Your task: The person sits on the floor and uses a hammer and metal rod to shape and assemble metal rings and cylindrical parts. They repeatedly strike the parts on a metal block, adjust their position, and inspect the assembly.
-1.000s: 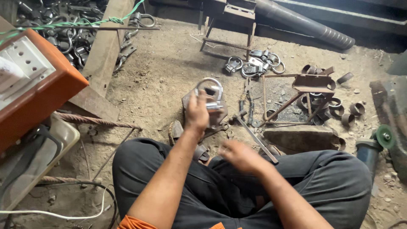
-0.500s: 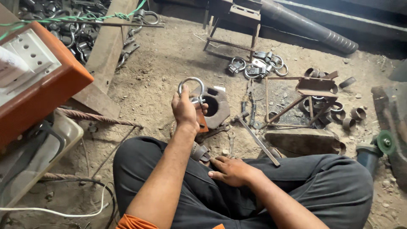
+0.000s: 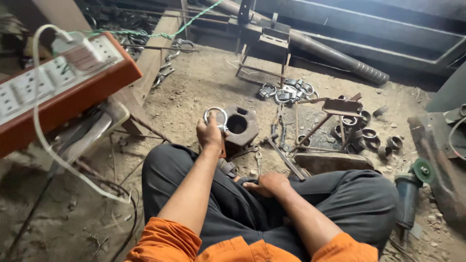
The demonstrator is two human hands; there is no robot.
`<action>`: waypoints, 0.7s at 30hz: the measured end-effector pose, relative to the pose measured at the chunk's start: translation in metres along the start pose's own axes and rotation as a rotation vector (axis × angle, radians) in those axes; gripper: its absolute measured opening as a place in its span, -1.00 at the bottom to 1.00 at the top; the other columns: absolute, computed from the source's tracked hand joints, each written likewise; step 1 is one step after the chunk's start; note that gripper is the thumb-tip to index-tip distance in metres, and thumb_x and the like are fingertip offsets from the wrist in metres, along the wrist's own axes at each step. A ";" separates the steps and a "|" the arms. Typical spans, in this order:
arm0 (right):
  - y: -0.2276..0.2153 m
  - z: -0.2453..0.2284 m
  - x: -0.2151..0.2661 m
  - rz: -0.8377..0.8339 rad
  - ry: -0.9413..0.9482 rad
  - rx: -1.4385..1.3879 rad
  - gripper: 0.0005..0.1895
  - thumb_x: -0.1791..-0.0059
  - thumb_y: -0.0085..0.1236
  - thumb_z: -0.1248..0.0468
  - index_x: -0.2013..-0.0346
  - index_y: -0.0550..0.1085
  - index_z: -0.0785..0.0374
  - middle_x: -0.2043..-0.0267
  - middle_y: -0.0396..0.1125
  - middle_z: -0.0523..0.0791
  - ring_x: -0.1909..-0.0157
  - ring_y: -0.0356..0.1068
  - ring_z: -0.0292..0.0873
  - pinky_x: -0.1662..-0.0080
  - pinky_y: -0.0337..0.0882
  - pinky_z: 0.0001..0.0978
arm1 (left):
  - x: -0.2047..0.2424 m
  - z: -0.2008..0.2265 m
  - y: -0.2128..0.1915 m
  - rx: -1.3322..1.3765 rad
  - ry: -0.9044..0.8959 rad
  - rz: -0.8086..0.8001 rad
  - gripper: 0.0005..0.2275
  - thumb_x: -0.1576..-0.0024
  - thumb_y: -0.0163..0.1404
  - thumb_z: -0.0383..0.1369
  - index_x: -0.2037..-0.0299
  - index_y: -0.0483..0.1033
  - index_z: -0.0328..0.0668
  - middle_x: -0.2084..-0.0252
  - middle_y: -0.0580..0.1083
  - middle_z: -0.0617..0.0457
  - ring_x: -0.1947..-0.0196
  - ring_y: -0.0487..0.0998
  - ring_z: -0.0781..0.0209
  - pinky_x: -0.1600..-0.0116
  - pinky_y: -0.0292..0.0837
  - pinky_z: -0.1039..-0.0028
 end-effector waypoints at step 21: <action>0.030 -0.005 -0.001 -0.141 -0.107 -0.006 -0.18 -0.04 -0.24 -0.39 -0.06 0.54 0.26 -0.13 0.42 0.11 -0.21 0.40 0.14 -0.20 0.39 -0.04 | -0.004 0.003 0.029 0.160 0.007 -0.060 -0.72 -0.29 -0.05 -0.20 0.37 0.39 -0.25 0.60 0.39 0.04 0.78 0.41 0.23 0.71 0.30 0.43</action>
Point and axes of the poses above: each hand's wrist, its own x-axis away from the middle knuckle, its own y-axis out of the palm, z = x × y, the point moved 10 cm from there along -x, towards the middle knuckle
